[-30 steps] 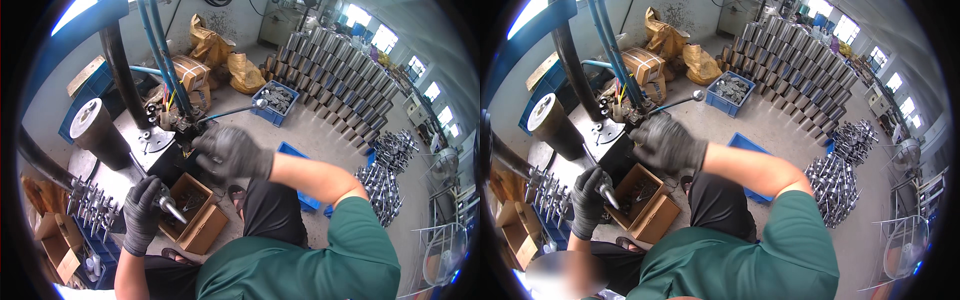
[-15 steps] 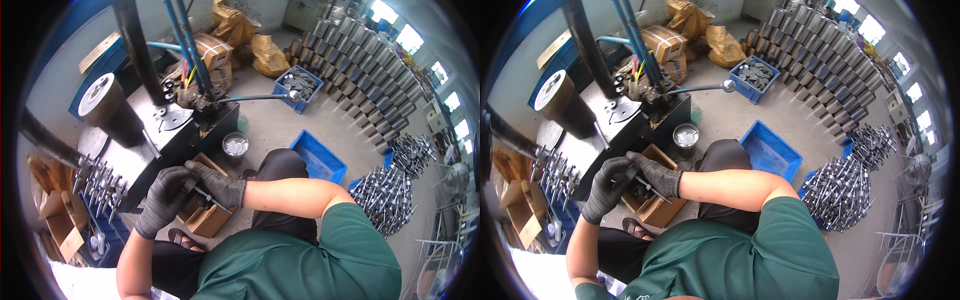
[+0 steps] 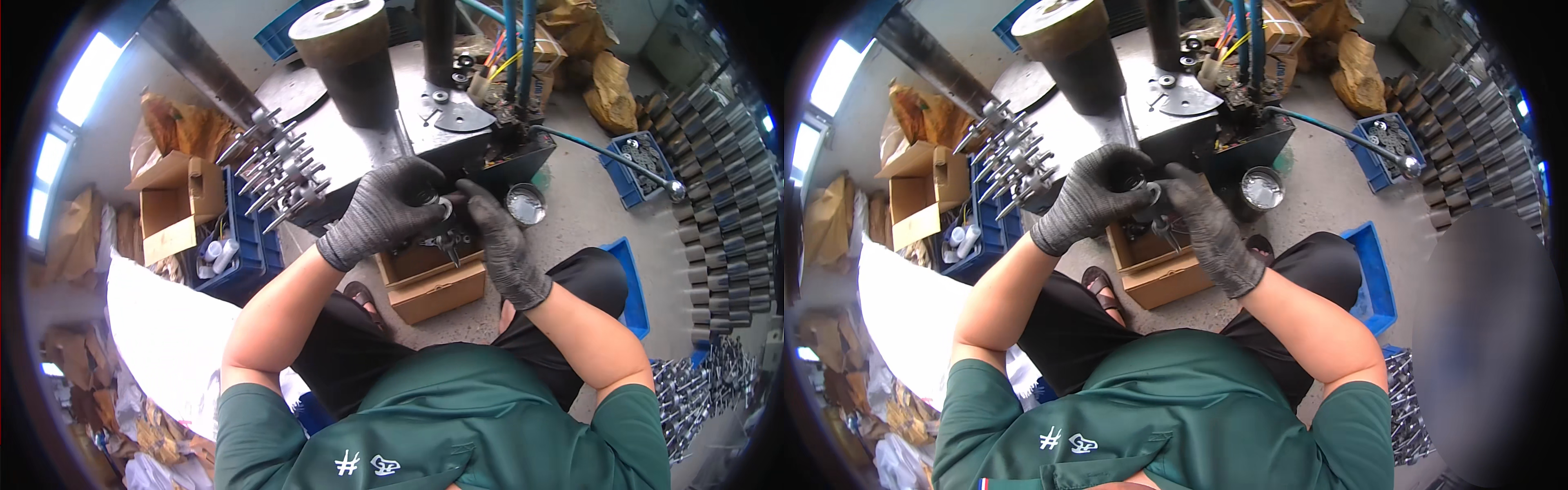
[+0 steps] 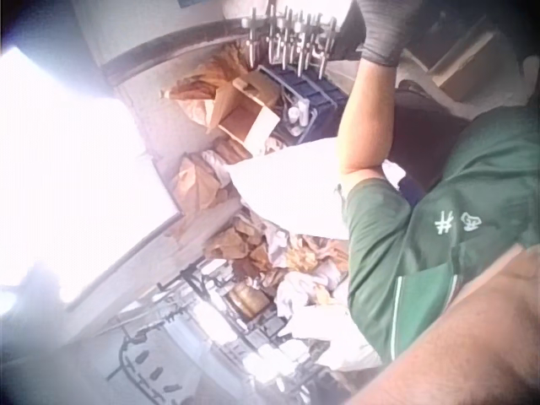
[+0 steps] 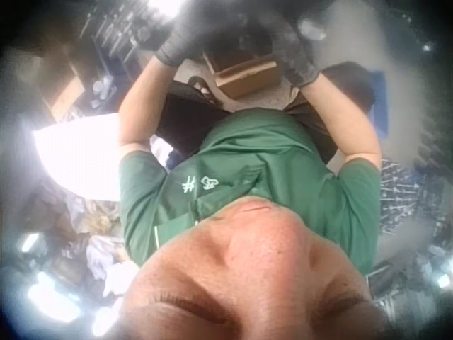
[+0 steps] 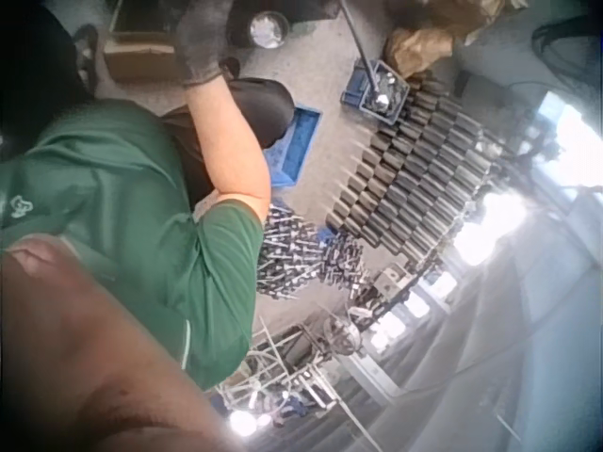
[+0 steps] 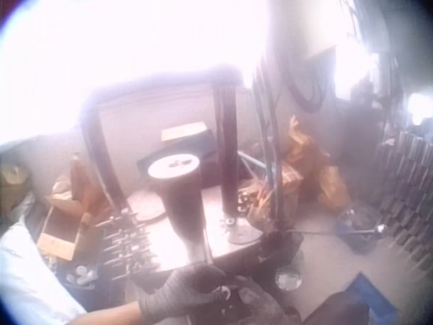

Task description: Assembling and pressing metal components using a mechanical press.

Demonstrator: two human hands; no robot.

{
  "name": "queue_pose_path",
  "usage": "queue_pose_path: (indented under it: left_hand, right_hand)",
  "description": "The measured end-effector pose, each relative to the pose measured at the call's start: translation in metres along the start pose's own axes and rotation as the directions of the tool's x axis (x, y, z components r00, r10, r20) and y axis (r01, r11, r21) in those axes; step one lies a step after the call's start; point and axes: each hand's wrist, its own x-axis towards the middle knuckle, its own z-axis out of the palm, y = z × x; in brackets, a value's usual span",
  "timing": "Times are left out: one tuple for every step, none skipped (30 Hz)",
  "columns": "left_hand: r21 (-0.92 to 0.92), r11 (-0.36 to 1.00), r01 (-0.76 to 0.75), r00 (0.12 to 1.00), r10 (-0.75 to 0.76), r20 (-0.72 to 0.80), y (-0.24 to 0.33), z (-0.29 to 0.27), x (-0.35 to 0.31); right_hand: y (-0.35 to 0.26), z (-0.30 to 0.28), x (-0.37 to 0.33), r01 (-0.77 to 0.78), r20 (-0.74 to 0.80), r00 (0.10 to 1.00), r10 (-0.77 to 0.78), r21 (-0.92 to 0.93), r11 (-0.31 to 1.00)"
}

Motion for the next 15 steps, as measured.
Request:
queue_pose_path:
  left_hand:
    - [0.114, 0.991, -0.073, 0.995, 0.079, -0.054, -0.002, -0.002, -0.002]
    - [0.231, 0.963, -0.138, 0.982, 0.163, -0.094, -0.005, -0.006, -0.004]
    - [0.241, 0.955, -0.172, 0.973, 0.203, -0.112, -0.007, -0.006, -0.003]
    - [0.243, 0.956, -0.167, 0.973, 0.199, -0.114, -0.007, -0.008, -0.004]
    - [0.324, 0.938, -0.121, 0.978, 0.169, -0.125, -0.005, -0.01, -0.005]
    - [0.397, 0.915, -0.078, 0.981, 0.142, -0.132, -0.004, -0.009, -0.004]
    - [0.392, 0.916, -0.081, 0.982, 0.141, -0.127, -0.006, -0.009, -0.004]
    - [0.378, 0.921, -0.09, 0.979, 0.152, -0.139, -0.01, -0.01, -0.004]
    - [0.36, 0.927, -0.107, 0.975, 0.168, -0.143, -0.011, -0.009, -0.002]
    - [0.348, 0.93, -0.122, 0.976, 0.176, -0.127, -0.012, -0.007, -0.001]
    - [0.283, 0.949, -0.139, 0.974, 0.183, -0.134, -0.012, -0.006, -0.003]
    - [0.205, 0.965, -0.163, 0.972, 0.192, -0.134, -0.014, -0.002, -0.002]
    - [0.251, 0.932, -0.261, 0.94, 0.305, -0.154, -0.014, 0.0, -0.001]
    - [0.259, 0.935, -0.241, 0.95, 0.282, -0.133, -0.001, 0.005, -0.002]
    - [0.316, 0.923, -0.219, 0.958, 0.265, -0.109, 0.009, 0.007, -0.003]
  right_hand:
    - [-0.009, -0.003, 0.001, 0.037, 0.037, 0.999, -0.036, -0.036, 0.999]
    - [-0.014, -0.007, 0.003, 0.077, 0.074, 0.995, -0.072, -0.069, 0.995]
    - [-0.014, -0.012, 0.003, 0.073, 0.077, 0.995, -0.068, -0.066, 0.995]
    - [-0.014, -0.016, 0.003, 0.053, 0.081, 0.995, -0.049, -0.043, 0.998]
    - [-0.013, -0.017, 0.003, 0.033, 0.085, 0.996, -0.031, -0.019, 0.999]
    - [-0.014, -0.016, 0.001, 0.031, 0.078, 0.997, -0.029, -0.021, 0.999]
    - [-0.015, -0.011, -0.002, -0.006, 0.038, 0.999, 0.007, -0.024, 1.0]
    - [-0.016, -0.007, -0.004, -0.042, -0.003, 0.999, 0.042, -0.025, 0.999]
    - [-0.014, -0.007, -0.005, -0.038, -0.021, 0.999, 0.038, -0.03, 0.999]
    - [-0.01, -0.01, -0.003, -0.067, -0.026, 0.997, 0.066, -0.051, 0.996]
    - [-0.007, -0.011, -0.001, -0.096, -0.033, 0.995, 0.094, -0.072, 0.993]
    - [-0.005, -0.012, 0.0, -0.091, -0.071, 0.994, 0.085, -0.086, 0.992]
    - [-0.004, -0.012, 0.003, -0.157, -0.045, 0.987, 0.157, -0.001, 0.988]
    - [-0.004, -0.014, 0.001, -0.217, -0.031, 0.975, 0.22, 0.08, 0.973]
    - [-0.004, -0.014, -0.002, -0.268, -0.035, 0.962, 0.271, 0.083, 0.96]
